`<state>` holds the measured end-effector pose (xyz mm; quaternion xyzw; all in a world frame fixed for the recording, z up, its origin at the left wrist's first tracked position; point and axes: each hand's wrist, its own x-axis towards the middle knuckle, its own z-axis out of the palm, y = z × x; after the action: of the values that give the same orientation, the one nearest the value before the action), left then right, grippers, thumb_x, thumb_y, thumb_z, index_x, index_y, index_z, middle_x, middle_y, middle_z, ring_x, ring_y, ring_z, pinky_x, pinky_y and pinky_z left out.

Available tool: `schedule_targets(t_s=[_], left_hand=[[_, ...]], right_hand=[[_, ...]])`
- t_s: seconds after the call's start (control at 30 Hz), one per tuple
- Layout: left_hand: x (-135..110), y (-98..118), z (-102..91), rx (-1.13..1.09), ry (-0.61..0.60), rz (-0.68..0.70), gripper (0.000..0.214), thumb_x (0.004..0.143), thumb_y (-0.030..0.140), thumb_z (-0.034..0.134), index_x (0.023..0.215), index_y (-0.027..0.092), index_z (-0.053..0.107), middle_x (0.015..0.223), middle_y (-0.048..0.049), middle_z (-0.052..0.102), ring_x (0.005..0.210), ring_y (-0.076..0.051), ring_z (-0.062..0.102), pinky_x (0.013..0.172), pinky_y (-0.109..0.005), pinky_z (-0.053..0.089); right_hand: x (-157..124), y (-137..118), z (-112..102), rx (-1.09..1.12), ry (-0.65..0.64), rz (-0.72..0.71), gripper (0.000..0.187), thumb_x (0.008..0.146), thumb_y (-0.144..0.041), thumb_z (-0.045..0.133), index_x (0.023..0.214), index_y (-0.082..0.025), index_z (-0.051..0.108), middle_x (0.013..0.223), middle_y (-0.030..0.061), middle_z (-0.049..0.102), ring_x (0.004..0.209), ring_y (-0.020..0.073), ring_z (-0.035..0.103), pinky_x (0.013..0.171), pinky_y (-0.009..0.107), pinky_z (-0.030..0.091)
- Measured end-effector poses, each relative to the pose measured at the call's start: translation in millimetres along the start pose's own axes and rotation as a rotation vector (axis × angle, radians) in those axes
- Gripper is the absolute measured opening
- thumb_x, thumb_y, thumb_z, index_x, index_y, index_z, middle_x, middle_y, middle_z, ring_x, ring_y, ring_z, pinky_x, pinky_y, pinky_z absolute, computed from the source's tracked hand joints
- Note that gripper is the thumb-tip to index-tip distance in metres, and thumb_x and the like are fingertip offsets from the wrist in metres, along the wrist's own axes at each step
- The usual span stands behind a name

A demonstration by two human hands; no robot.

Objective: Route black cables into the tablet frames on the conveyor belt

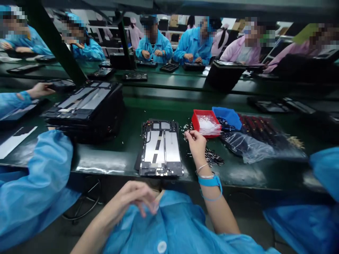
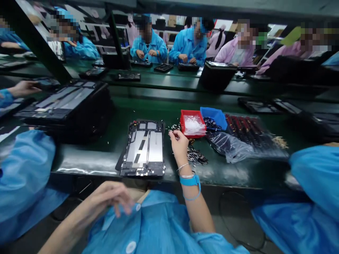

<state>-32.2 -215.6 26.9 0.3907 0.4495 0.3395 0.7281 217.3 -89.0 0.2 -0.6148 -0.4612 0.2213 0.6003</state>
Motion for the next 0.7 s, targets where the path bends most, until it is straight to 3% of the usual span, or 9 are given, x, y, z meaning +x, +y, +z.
schedule_targets(t_s=[0.07, 0.13, 0.2, 0.3, 0.37, 0.53, 0.7], left_hand=[[5, 7, -25.0, 0.212, 0.148, 0.188, 0.028, 0.083, 0.042, 0.062, 0.072, 0.018, 0.070, 0.069, -0.0085, 0.070, 0.056, -0.018, 0.065, 0.049, -0.025, 0.048], [29, 12, -41.8, 0.258, 0.422, 0.459, 0.022, 0.083, 0.040, 0.063, 0.093, 0.022, 0.071, 0.098, -0.0072, 0.072, 0.087, -0.020, 0.069, 0.075, -0.026, 0.053], [63, 13, -46.2, 0.196, 0.519, 0.569, 0.039, 0.082, 0.039, 0.064, 0.119, 0.026, 0.061, 0.134, -0.0053, 0.058, 0.125, -0.022, 0.052, 0.104, -0.031, 0.043], [103, 9, -34.9, 0.133, 0.390, 0.458, 0.057, 0.084, 0.042, 0.061, 0.138, 0.029, 0.046, 0.151, -0.0040, 0.039, 0.140, -0.023, 0.035, 0.115, -0.037, 0.031], [110, 5, -24.1, 0.102, 0.328, 0.383, 0.064, 0.085, 0.042, 0.061, 0.144, 0.032, 0.038, 0.155, -0.0019, 0.033, 0.143, -0.022, 0.030, 0.117, -0.037, 0.027], [89, -8, -13.3, 0.080, 0.248, 0.317, 0.074, 0.085, 0.043, 0.061, 0.149, 0.036, 0.025, 0.159, 0.0045, 0.019, 0.147, -0.021, 0.015, 0.121, -0.036, 0.018], [82, -7, -22.5, 0.209, 0.205, 0.362, 0.069, 0.086, 0.037, 0.059, 0.148, 0.037, 0.027, 0.159, 0.0032, 0.021, 0.147, -0.024, 0.017, 0.121, -0.040, 0.017]], right_hand=[[-6, 4, 5, 0.012, -0.022, 0.037, 0.028, 0.072, -0.046, 0.063, 0.067, -0.019, 0.059, 0.070, 0.0030, 0.068, 0.067, 0.0168, 0.058, 0.064, 0.029, 0.044], [-13, 7, 11, 0.041, -0.050, 0.080, 0.029, 0.074, -0.048, 0.061, 0.069, -0.020, 0.056, 0.083, 0.0065, 0.072, 0.073, 0.0183, 0.062, 0.063, 0.029, 0.046], [-20, 8, 19, 0.074, -0.068, 0.113, 0.030, 0.076, -0.050, 0.059, 0.070, -0.021, 0.053, 0.097, 0.0096, 0.073, 0.084, 0.0201, 0.065, 0.067, 0.031, 0.049], [-27, 6, 29, 0.108, -0.069, 0.140, 0.030, 0.079, -0.048, 0.057, 0.069, -0.022, 0.049, 0.114, 0.0116, 0.070, 0.102, 0.0214, 0.065, 0.084, 0.036, 0.049], [-29, 2, 33, 0.159, -0.073, 0.180, 0.030, 0.079, -0.047, 0.058, 0.067, -0.022, 0.047, 0.122, 0.0120, 0.067, 0.107, 0.0219, 0.063, 0.091, 0.038, 0.047], [-40, -8, 23, 0.170, -0.092, 0.300, 0.029, 0.077, -0.045, 0.065, 0.068, -0.020, 0.053, 0.130, 0.0112, 0.062, 0.113, 0.0234, 0.060, 0.096, 0.040, 0.044], [-39, -15, 1, 0.148, -0.030, 0.355, 0.022, 0.076, -0.039, 0.068, 0.068, -0.020, 0.060, 0.115, 0.0084, 0.071, 0.101, 0.0207, 0.064, 0.090, 0.037, 0.047]])
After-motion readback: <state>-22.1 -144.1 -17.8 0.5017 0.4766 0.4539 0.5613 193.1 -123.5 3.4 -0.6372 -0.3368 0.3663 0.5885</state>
